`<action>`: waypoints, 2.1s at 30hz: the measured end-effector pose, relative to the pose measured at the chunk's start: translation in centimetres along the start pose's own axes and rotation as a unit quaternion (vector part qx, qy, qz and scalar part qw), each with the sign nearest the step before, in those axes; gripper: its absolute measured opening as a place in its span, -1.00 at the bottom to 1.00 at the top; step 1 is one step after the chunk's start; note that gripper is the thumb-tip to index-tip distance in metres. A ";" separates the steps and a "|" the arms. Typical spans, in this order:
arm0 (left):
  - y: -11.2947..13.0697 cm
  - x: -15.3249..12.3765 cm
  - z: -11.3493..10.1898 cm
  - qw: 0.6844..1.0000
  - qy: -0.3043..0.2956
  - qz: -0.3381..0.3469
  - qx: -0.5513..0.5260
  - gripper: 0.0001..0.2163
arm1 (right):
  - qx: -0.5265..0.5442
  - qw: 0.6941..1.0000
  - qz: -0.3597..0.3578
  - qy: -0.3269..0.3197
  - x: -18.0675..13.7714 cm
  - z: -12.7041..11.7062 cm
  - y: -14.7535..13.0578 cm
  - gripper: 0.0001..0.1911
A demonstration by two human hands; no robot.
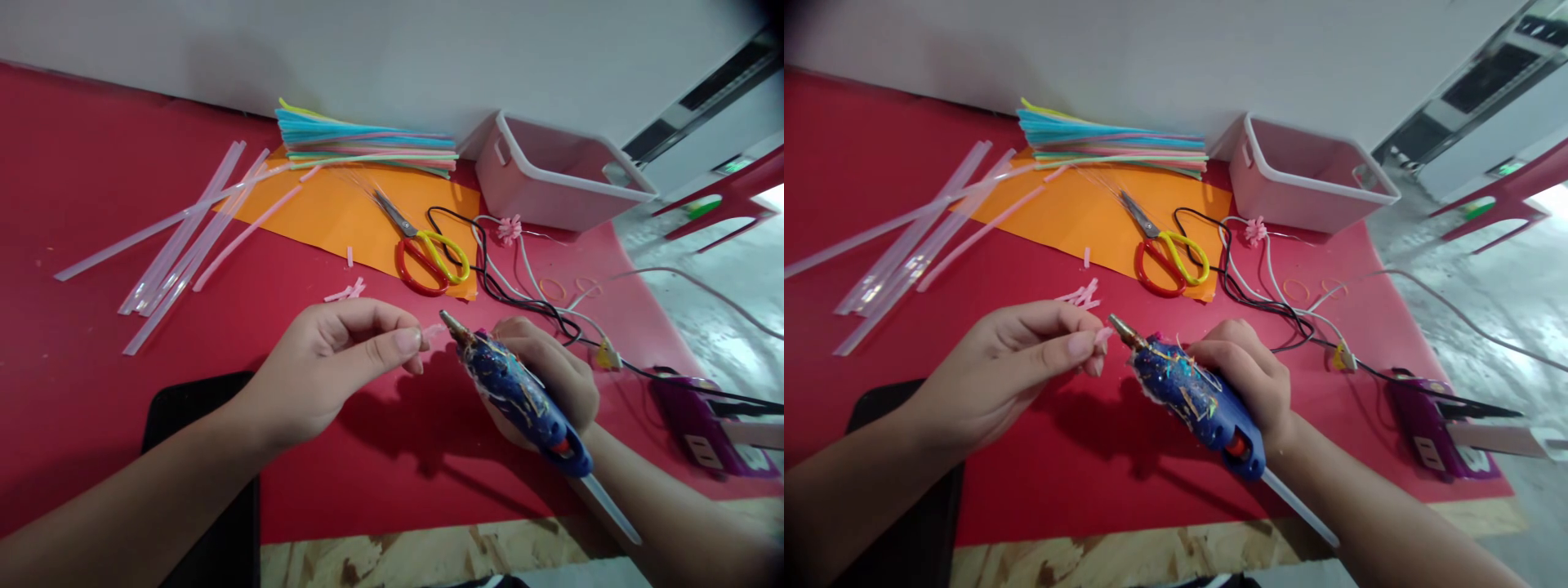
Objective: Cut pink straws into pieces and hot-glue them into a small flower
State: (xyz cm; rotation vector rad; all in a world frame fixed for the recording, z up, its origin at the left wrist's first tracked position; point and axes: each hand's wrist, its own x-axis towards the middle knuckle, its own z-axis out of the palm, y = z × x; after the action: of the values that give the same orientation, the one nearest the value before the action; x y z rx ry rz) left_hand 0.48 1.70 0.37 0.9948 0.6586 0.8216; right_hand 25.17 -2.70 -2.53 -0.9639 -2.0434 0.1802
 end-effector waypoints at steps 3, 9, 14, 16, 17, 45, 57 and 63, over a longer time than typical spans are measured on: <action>0.0 0.0 0.0 1.000 -0.002 0.004 0.000 -0.87 | 0.012 1.000 -0.005 -0.003 0.0 0.1 0.0 -0.81; 0.2 0.0 0.4 0.994 0.042 0.049 0.086 -0.89 | 0.020 1.000 -0.003 0.008 -0.1 0.3 -0.2 -0.83; 0.0 -0.4 0.4 0.973 0.065 0.105 0.196 -0.95 | 0.023 1.000 0.017 -0.002 -0.2 0.1 -0.1 -0.82; -0.3 -0.6 0.3 0.963 0.072 0.126 0.225 -0.96 | 0.022 1.000 0.011 0.005 -0.2 0.2 -0.2 -0.83; -0.5 -0.6 0.3 0.959 0.078 0.134 0.237 -0.96 | 0.021 1.000 0.005 0.007 -0.2 0.2 -0.2 -0.84; 0.4 -0.3 0.5 0.990 0.049 0.046 0.125 -0.90 | 0.025 1.000 0.002 0.011 -0.4 0.3 0.0 -0.80; 0.1 0.1 0.3 0.999 0.025 0.004 0.038 -0.86 | -0.006 0.999 -0.029 0.015 -0.1 0.0 0.0 -0.90; 0.2 -0.1 0.2 1.000 0.003 -0.014 0.006 -0.84 | -0.021 1.000 -0.023 0.003 0.1 0.1 -0.1 -0.93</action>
State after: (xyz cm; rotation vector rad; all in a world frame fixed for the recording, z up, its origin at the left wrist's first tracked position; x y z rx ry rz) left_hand 0.54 1.57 0.60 0.9912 0.6822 0.7968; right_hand 25.02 -2.68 -2.50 -0.9418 -2.0687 0.1113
